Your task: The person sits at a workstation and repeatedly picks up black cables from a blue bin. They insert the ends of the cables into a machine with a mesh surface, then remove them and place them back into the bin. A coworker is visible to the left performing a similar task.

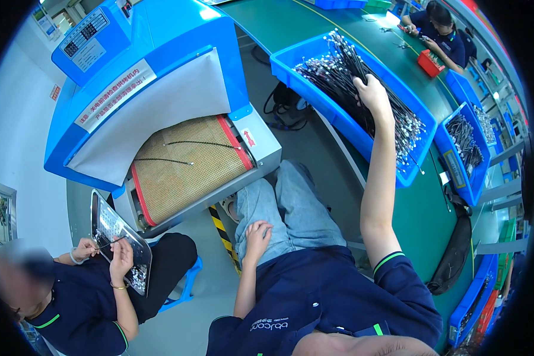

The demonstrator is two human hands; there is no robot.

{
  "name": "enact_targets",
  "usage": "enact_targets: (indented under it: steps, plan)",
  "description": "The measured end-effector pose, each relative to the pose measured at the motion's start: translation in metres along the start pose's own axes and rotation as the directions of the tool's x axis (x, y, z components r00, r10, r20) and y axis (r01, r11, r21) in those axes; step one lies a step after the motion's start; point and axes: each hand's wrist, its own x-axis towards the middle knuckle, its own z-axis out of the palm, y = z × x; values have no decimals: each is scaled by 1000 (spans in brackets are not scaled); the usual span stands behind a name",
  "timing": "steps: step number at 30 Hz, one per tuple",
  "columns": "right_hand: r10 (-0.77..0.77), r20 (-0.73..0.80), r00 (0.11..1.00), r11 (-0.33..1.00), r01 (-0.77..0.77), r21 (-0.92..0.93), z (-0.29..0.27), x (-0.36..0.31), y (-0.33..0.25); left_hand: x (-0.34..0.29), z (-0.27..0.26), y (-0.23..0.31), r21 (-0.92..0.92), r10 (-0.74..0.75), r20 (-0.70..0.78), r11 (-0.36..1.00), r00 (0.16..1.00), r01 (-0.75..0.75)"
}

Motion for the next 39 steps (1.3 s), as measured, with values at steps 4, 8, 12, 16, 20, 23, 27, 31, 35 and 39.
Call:
enact_targets:
  steps: [4, 8, 12, 16, 20, 23, 27, 31, 35, 39]
  plan:
    - [-123, -143, 982, 987, 105, -124, 7, -1, 2, 2, -1, -1, -3, 8, -3, 1000, 1000, -8]
    - [-149, 21, 989, 982, 150, -111, 8, -25, 7, 1, 2, -4, -6, 33, -6, 999, 999, -33]
    - [-170, -54, 984, 964, 155, -216, 17, -39, 14, 7, 3, -4, -16, 45, -14, 999, 999, -46]
    - [-264, -138, 955, 940, 222, -258, -5, -43, 6, 6, 2, -9, -32, 30, -20, 999, 999, -30]
    - [-222, -477, 850, 966, 258, 11, -51, -51, -30, 2, -3, -9, -4, 7, -40, 1000, 999, -7]
    - [-332, -792, 512, 778, 624, 78, -83, -63, -52, 7, 1, -7, -9, 26, -22, 1000, 999, -26]
    - [-305, -856, 418, 661, 740, 125, -90, -46, -39, 9, -1, -6, -11, 34, -25, 999, 999, -34]
    - [-272, -845, 461, 733, 668, 129, -81, -53, -31, 9, 0, -8, -8, 49, -23, 999, 999, -49]
    - [-232, -804, 548, 358, 816, 454, -68, -100, -64, 13, -7, 3, -71, 6, 20, 997, 1000, -5]
    - [-424, -481, 767, -30, 519, 854, -43, -132, -71, 51, -12, 48, -774, -203, 72, 607, 977, 183]
